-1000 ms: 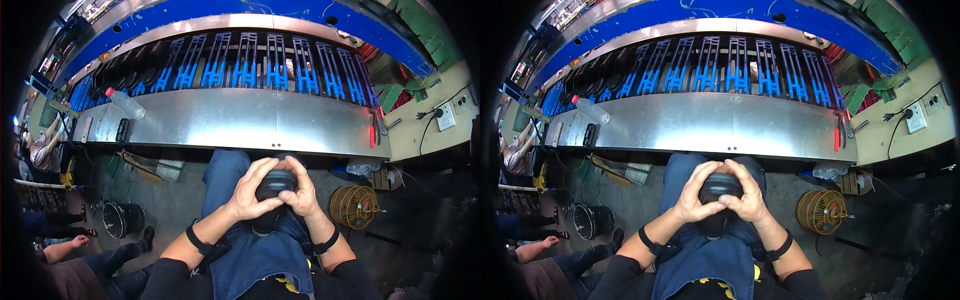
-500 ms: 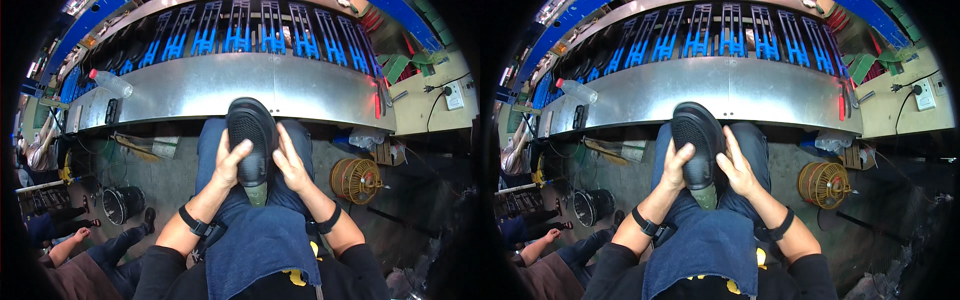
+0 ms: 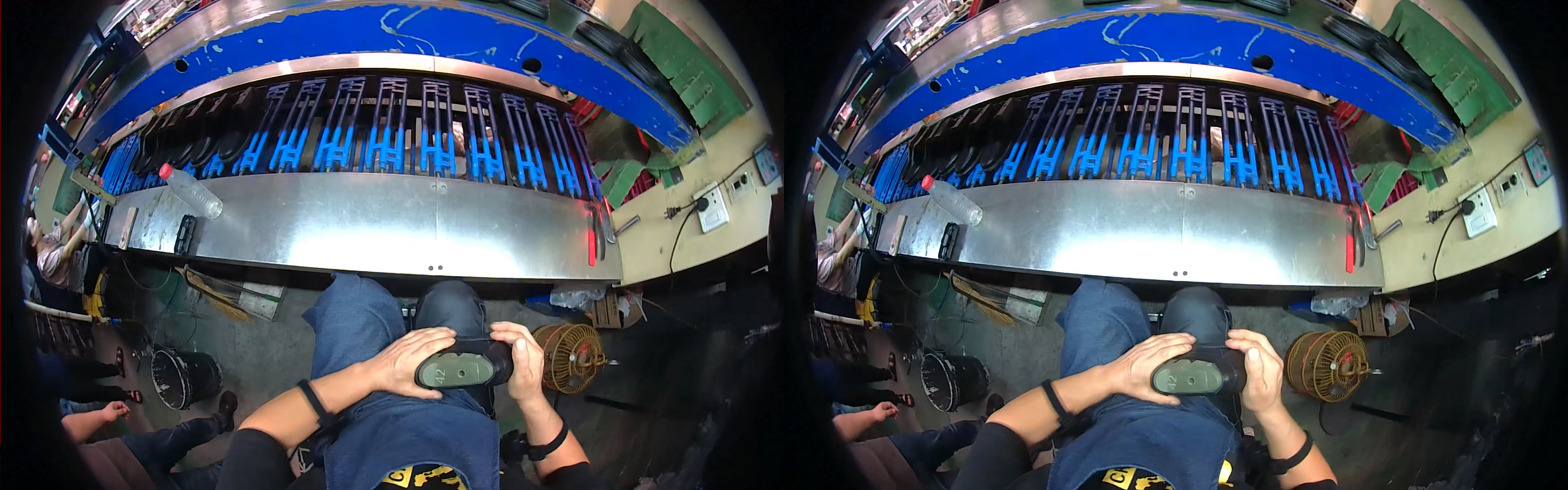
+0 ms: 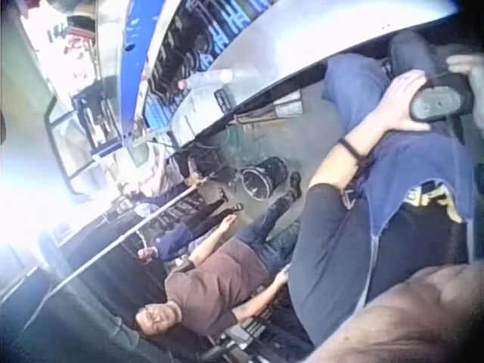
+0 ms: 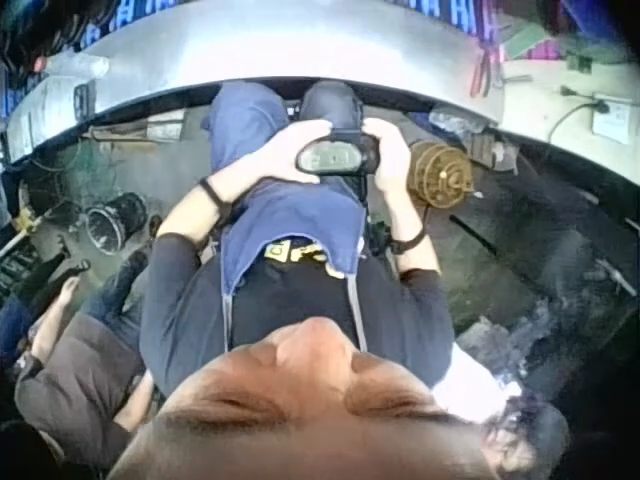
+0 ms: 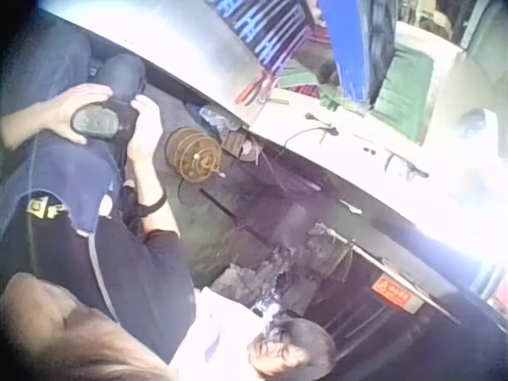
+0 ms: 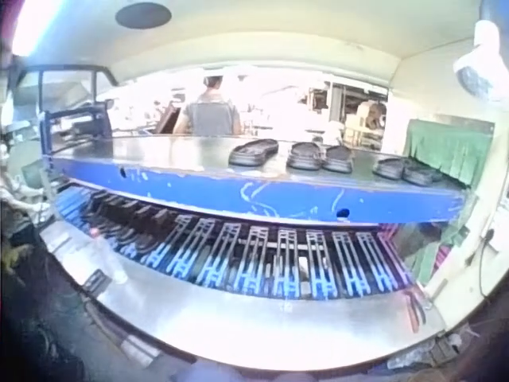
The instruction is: The recorder is examining and handling shoe components on an assembly line conveyor.
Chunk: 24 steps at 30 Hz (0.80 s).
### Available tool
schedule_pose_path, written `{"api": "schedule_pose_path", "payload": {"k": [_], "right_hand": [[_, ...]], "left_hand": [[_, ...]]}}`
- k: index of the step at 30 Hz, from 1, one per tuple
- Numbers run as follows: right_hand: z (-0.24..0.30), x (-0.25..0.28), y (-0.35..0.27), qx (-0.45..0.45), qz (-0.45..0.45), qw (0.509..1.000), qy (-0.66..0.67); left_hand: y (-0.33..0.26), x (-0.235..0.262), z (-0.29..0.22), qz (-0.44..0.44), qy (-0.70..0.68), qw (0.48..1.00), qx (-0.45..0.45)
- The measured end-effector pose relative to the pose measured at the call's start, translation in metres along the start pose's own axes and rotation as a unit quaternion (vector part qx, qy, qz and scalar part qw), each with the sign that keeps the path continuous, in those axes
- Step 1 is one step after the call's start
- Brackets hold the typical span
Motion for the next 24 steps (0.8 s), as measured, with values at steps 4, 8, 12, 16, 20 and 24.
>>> {"api": "schedule_pose_path", "payload": {"k": [4,8,12,16,20,24], "right_hand": [[-0.016,0.002,0.013,-0.046,0.002,0.998,0.045],[-0.027,0.028,0.084,-0.207,0.015,0.941,0.268],[-0.045,0.051,0.215,-0.196,0.016,0.961,0.196],[-0.063,0.083,0.292,-0.262,-0.091,0.876,0.395],[-0.077,0.088,0.324,-0.21,-0.139,0.796,0.551],[-0.044,0.063,0.32,-0.203,-0.105,0.764,0.603]], "left_hand": [[0.011,0.0,0.017,0.014,-0.048,0.997,0.063],[0.057,0.034,0.059,-0.042,-0.318,0.913,0.252],[0.08,0.149,0.179,-0.242,-0.392,0.82,0.339],[0.133,0.307,0.247,-0.255,0.079,0.89,0.369],[0.081,0.354,0.359,-0.317,0.298,0.798,0.418],[0.056,0.367,0.359,-0.211,0.553,0.742,0.315]]}}
Point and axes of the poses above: each hand's wrist, its own y-axis towards the middle knuckle, its own x-axis out of the back of the hand, z = x × y, the point moved 2 cm from there along y, towards the middle knuckle, and after that the axes turned 8 degrees about -x, right-handed, at the moved point
